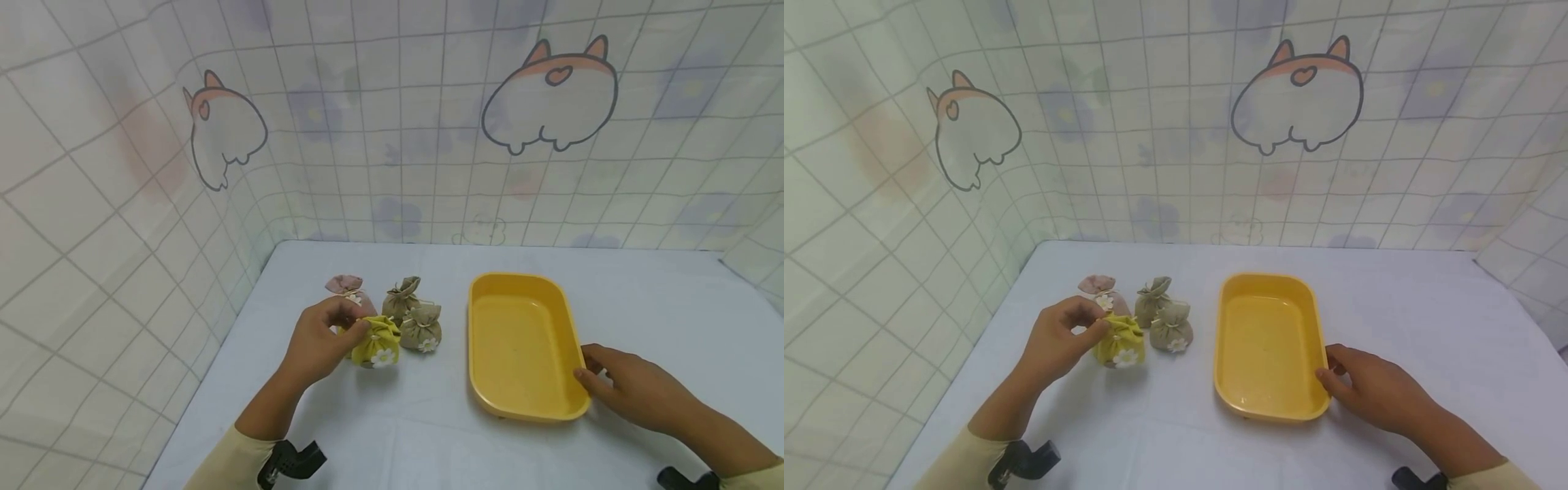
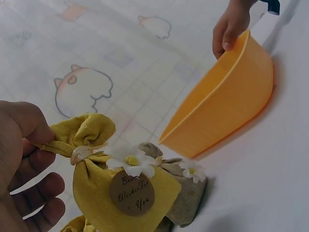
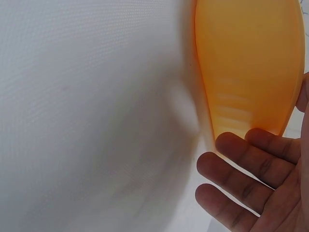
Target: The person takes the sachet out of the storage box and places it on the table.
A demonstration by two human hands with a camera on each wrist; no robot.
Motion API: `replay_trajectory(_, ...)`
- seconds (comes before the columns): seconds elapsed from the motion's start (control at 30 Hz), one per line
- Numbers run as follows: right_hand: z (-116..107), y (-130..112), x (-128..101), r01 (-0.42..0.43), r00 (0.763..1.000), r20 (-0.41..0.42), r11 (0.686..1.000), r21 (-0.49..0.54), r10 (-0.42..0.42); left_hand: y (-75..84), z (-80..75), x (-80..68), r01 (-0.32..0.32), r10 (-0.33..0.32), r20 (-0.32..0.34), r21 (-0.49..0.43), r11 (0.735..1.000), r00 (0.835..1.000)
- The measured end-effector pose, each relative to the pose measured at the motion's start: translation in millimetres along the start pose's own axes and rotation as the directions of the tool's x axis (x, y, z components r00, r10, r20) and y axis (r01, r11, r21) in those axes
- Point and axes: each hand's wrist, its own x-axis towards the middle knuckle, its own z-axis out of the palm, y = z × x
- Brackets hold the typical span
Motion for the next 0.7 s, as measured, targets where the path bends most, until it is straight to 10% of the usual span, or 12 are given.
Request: replay_trajectory(0.7, -1, 1, -2, -0.011, 1.000, -0.027, 1.000, 0.014, 0.011, -12.6, -17.0, 28.0, -0.019, 0.015, 0.029, 0.143, 0.990, 0.999)
